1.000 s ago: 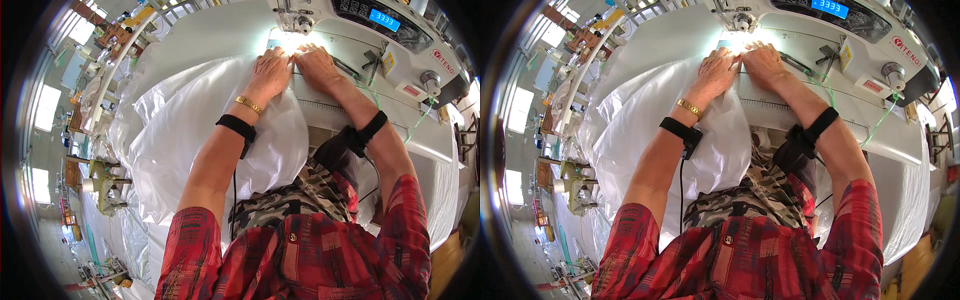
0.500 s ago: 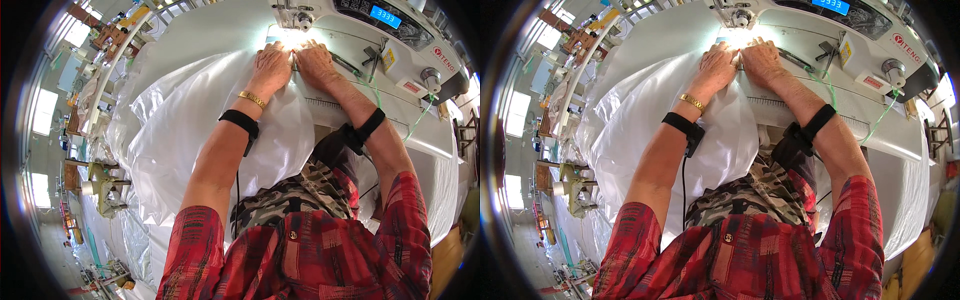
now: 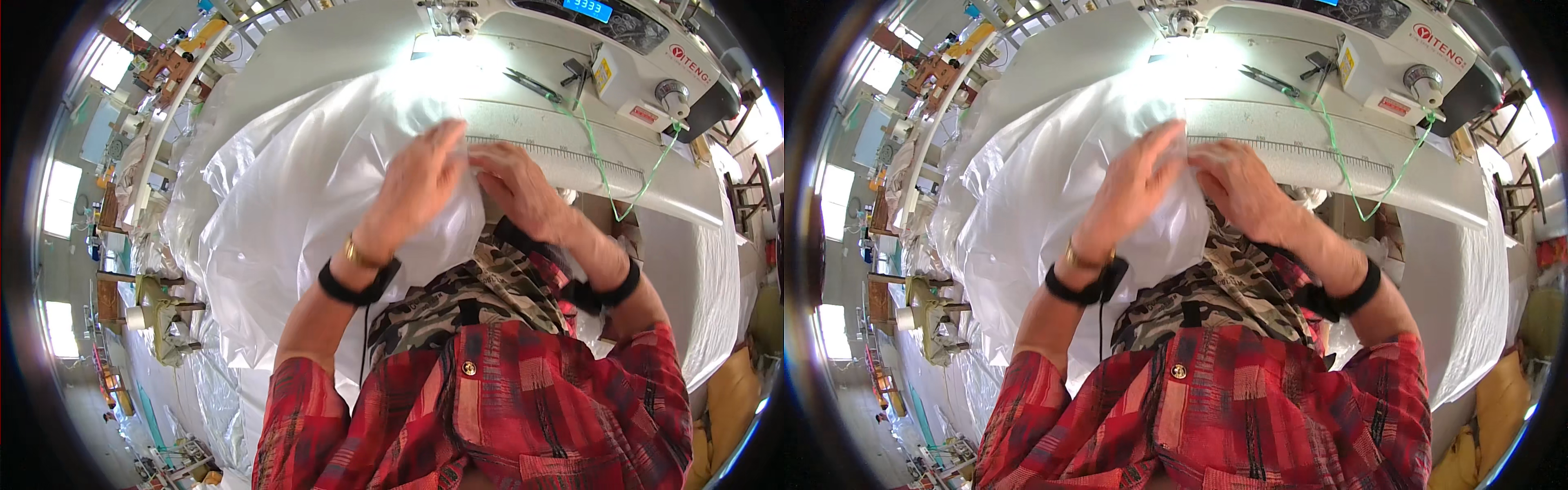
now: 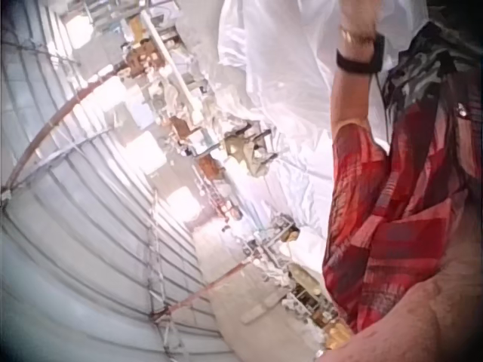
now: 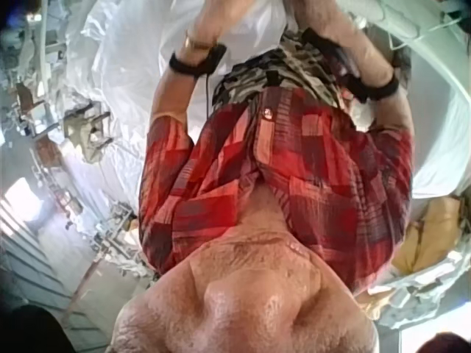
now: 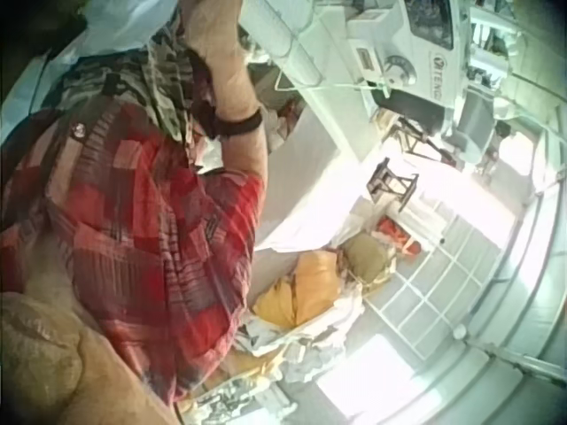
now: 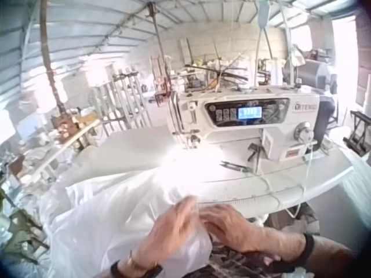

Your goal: The recorder uses an industrial sewing machine to sew the edges of large white plastic sheets and then organizes and folds the material.

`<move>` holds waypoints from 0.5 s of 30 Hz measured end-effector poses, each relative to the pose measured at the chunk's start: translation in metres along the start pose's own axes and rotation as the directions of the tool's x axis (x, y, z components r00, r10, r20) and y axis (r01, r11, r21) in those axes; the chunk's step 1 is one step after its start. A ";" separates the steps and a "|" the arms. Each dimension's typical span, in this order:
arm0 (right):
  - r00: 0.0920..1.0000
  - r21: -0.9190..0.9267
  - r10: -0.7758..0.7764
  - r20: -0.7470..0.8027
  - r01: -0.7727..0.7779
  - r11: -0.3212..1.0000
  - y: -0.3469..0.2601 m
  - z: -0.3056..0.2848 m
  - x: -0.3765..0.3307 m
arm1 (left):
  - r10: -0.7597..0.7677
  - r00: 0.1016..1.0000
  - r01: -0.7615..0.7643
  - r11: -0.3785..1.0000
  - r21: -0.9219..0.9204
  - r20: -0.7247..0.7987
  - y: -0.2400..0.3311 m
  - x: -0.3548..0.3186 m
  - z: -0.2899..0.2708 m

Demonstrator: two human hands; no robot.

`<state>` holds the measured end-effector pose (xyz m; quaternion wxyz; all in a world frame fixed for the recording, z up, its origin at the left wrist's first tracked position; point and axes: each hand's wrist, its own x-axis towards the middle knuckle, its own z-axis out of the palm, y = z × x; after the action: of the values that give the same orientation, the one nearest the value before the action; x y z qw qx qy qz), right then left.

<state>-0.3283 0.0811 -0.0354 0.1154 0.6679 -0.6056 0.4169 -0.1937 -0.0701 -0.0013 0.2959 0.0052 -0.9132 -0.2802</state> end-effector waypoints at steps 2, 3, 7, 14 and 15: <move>0.937 0.340 0.313 0.154 -0.348 0.874 -0.023 0.002 -0.027 | -0.075 0.995 0.076 0.997 -0.006 0.066 0.026 -0.037 -0.005; 0.762 0.535 0.511 0.399 -0.646 0.544 -0.032 0.003 -0.040 | -0.110 0.987 0.112 0.994 -0.009 0.113 0.035 -0.053 -0.007; 0.609 0.553 0.573 0.549 -0.778 0.297 -0.043 0.044 -0.075 | -0.275 0.956 0.270 0.961 0.061 0.099 0.049 -0.109 -0.001; 0.314 0.319 0.752 0.580 -0.937 0.145 -0.039 0.067 -0.087 | -0.352 0.936 0.320 0.833 0.451 -0.013 0.011 -0.173 0.015; 0.369 0.362 0.737 0.567 -0.915 0.180 -0.042 0.061 -0.084 | -0.350 0.935 0.339 0.826 0.451 -0.062 0.006 -0.178 0.013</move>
<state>-0.2583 0.1108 -0.1175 -0.4445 0.2688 -0.6982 0.4926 -0.0528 -0.0269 -0.1026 0.2202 0.2352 -0.9405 -0.1078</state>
